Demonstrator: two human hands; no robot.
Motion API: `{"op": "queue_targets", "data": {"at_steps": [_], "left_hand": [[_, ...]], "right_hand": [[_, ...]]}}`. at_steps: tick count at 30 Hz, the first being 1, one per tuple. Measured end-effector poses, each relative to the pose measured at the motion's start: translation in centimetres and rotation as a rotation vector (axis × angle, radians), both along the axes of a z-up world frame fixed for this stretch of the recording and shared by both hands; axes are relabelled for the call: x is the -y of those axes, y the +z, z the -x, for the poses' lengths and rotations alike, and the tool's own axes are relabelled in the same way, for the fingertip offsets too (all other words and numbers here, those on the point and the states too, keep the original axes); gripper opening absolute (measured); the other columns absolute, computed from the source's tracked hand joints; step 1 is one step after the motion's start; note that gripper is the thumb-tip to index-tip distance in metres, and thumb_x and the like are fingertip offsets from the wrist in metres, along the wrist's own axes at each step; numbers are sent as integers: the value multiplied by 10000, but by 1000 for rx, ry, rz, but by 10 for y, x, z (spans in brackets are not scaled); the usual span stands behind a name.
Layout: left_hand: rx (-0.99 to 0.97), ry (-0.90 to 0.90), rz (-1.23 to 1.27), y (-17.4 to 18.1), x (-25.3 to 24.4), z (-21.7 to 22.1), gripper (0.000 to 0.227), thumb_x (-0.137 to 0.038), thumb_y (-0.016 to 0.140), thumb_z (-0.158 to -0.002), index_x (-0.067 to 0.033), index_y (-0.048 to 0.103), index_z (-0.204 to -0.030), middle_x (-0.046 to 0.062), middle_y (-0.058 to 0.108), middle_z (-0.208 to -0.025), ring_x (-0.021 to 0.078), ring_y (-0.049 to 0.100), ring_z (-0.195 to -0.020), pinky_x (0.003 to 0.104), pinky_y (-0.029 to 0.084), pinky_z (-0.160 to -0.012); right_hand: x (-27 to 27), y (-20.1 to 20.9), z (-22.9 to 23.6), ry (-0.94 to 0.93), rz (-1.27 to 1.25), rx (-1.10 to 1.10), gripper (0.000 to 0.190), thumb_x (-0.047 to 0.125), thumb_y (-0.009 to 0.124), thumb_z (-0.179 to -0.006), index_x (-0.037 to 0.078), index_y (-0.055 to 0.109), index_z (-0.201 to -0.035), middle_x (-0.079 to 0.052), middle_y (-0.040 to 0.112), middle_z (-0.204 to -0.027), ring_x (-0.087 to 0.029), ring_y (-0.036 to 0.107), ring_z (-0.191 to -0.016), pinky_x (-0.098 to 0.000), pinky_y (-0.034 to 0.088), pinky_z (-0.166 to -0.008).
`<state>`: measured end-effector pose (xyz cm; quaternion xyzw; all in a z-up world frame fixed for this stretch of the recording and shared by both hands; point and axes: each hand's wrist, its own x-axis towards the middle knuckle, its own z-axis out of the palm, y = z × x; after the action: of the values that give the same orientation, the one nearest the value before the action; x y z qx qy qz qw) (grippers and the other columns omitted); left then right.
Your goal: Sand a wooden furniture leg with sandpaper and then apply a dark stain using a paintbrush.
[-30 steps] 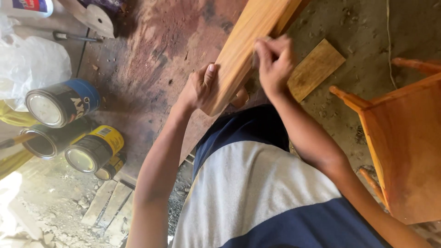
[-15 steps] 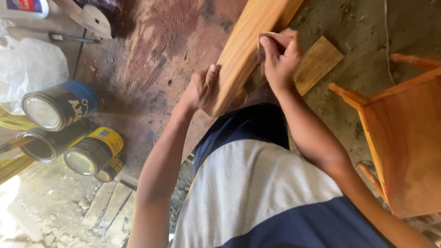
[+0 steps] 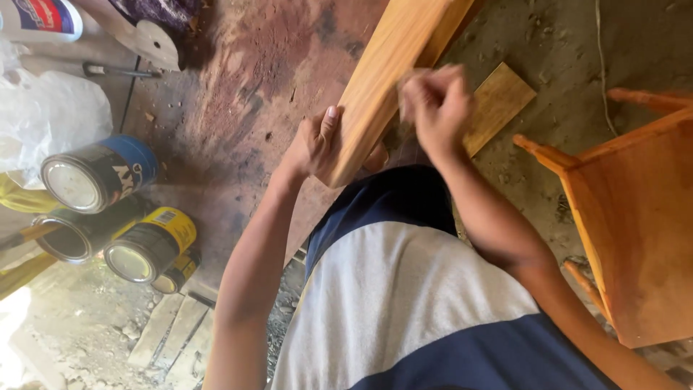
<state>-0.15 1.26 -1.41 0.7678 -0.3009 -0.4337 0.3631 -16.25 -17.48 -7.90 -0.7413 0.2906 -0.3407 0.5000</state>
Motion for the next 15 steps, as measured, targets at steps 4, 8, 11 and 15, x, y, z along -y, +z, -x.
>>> {"op": "queue_targets", "data": {"at_steps": [4,8,11,15], "left_hand": [[-19,7,-73,12,6,2,643,-500,312,-1104,23,672,-1208,242,677,-801,280,684,-763,419,553,-753],[76,-21,-62,19,8,4,608,-495,335,-1099,-7,674,-1229,262,696,-841,352,751,-843,440,558,-762],[74,-24,-142,22,8,8,586,-494,308,-1086,-62,682,-1215,250,692,-830,393,732,-796,453,552,-729],[177,-47,-104,16,12,4,568,-486,326,-1108,-77,709,-1205,286,652,-849,455,684,-829,486,545,-727]], "right_hand": [[-11,11,4,-46,134,-24,237,248,707,-1090,54,608,-998,-79,759,-873,-155,706,-715,-339,591,-653],[14,37,9,-4,32,-141,249,268,698,-1076,43,616,-1008,-79,706,-788,-142,684,-638,-313,571,-565],[18,23,0,-70,-219,-134,221,232,670,-1092,20,648,-1037,-81,704,-725,-125,661,-541,-273,521,-455],[5,59,6,-35,158,-149,248,282,678,-1077,45,620,-1036,-98,693,-788,-167,674,-654,-287,537,-534]]}}
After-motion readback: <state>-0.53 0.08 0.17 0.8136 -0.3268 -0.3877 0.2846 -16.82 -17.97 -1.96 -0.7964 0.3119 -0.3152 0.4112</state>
